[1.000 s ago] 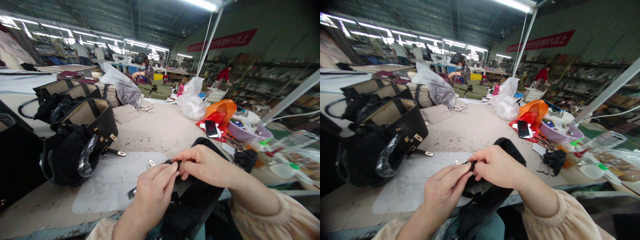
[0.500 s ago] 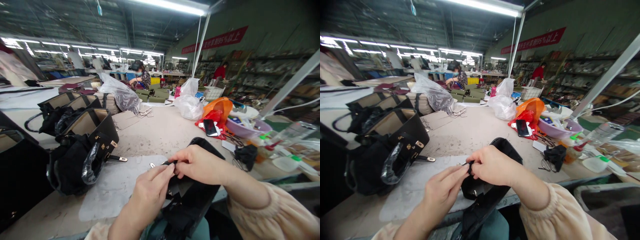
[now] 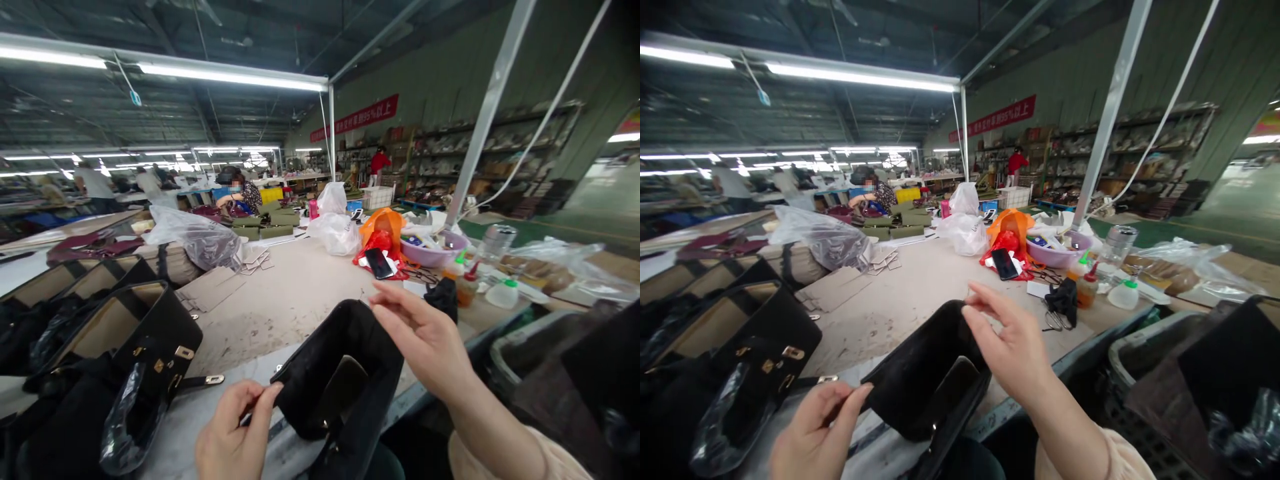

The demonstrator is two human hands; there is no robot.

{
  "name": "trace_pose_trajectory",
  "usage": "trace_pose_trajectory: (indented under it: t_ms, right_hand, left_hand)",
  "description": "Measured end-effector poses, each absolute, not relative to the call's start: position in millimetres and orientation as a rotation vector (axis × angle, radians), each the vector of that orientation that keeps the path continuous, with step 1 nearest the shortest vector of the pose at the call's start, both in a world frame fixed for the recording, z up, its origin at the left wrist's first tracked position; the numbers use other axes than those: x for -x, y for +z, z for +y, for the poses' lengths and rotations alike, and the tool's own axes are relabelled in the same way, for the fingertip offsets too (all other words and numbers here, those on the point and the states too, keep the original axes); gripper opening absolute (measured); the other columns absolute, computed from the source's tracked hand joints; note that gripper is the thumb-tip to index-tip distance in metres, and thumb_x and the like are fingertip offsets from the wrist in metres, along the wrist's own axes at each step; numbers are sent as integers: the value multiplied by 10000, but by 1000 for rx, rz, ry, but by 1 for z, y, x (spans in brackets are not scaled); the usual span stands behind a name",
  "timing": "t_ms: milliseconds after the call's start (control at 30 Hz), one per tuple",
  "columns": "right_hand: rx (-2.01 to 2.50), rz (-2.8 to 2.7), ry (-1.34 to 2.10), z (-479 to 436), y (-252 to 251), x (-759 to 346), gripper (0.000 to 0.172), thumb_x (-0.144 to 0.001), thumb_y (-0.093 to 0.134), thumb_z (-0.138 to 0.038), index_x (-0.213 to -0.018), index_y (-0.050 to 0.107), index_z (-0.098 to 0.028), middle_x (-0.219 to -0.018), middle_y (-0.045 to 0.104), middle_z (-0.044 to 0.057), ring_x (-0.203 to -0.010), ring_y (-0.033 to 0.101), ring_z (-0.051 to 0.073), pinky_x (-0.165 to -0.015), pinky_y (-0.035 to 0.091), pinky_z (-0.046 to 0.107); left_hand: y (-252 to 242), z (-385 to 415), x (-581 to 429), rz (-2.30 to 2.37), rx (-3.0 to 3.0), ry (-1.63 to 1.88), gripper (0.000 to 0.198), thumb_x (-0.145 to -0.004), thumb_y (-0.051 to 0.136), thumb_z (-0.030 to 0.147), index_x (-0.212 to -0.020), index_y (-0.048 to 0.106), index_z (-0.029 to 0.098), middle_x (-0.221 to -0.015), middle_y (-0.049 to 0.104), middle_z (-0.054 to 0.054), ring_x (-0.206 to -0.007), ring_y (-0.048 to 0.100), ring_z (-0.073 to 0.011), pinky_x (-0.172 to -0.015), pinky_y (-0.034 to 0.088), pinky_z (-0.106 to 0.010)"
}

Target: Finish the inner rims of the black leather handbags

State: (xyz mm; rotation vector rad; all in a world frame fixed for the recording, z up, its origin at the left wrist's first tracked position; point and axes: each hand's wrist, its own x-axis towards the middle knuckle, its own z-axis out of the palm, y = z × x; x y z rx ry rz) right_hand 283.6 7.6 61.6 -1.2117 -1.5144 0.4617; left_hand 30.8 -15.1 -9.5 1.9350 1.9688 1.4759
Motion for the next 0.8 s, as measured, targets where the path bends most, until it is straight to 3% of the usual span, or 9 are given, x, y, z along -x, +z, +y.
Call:
trace_pose_trajectory:
  t_ms: [67,167,267,333,467,567,633,700,800]
  right_hand:
    - [1255,-1392,504,0,33,-298,462,-864,531,-368,-1301,470,-234,-1229,579,94,-1116,553,210,-975,428,393]
    - [1258,-1434,627,-12,-3,-301,514,-870,515,-395,-1355,405,-265,-1393,435,92,-1264,421,243,-1050,349,447]
    - [1233,-1428,661,-17,-19,-290,581,-856,542,-385,-1390,335,-287,-1428,380,78,-1271,411,239,-1072,326,450]
    - [1244,-1409,624,-16,-20,-284,620,-841,566,-366,-1399,305,-297,-1414,387,78,-1227,460,235,-1049,364,448]
    - [1253,-1558,349,-16,-12,-278,630,-840,550,-316,-1413,290,-303,-1438,319,85,-1288,376,272,-1047,357,477]
    - [1207,-1768,171,-18,-7,-276,525,-810,586,-348,-1315,455,-291,-1474,239,82,-1342,268,314,-1068,307,509]
    - [1187,-1821,142,-16,-6,-275,443,-784,621,-384,-1206,546,-275,-1474,230,87,-1340,270,318,-1066,308,509]
    - [1200,-1794,135,-13,-6,-275,393,-774,632,-404,-1136,577,-260,-1456,255,98,-1329,290,311,-1054,328,502]
    - [1232,-1767,119,-9,-4,-275,369,-778,620,-415,-1103,587,-244,-1434,286,116,-1309,320,316,-1023,366,502]
  left_hand:
    - [-8,-19,-27,1952,-1924,1431,291,-815,535,482,-810,623,204,-624,690,13,-604,674,-163,-527,523,-209]
    - [-9,-29,-17,1783,-2031,1307,339,-881,430,438,-1008,638,202,-886,732,-44,-848,688,-197,-683,559,-257]
    - [-13,-47,-8,1532,-2166,1204,557,-893,288,545,-1216,562,184,-1225,607,-119,-1130,570,-259,-920,496,-387]
    - [-18,-62,-4,1492,-2204,1132,637,-869,272,603,-1305,487,191,-1342,504,-133,-1235,474,-287,-1004,420,-448]
    - [-33,-86,1,1620,-2225,923,717,-777,574,510,-1407,322,281,-1404,432,-121,-1266,434,-311,-993,427,-459]
    - [-47,-95,-2,1639,-2284,845,822,-733,662,414,-1432,246,297,-1472,307,-144,-1301,370,-353,-1015,375,-520]
    - [-55,-97,-7,1659,-2292,837,885,-699,700,354,-1439,218,295,-1491,254,-157,-1316,337,-370,-1011,374,-529]
    - [-59,-96,-15,1713,-2233,881,967,-647,735,306,-1448,195,263,-1466,292,-182,-1268,409,-373,-964,434,-502]
    - [-61,-92,-27,1815,-2049,1009,905,-670,680,254,-1442,215,177,-1266,529,-189,-992,629,-292,-798,545,-410]
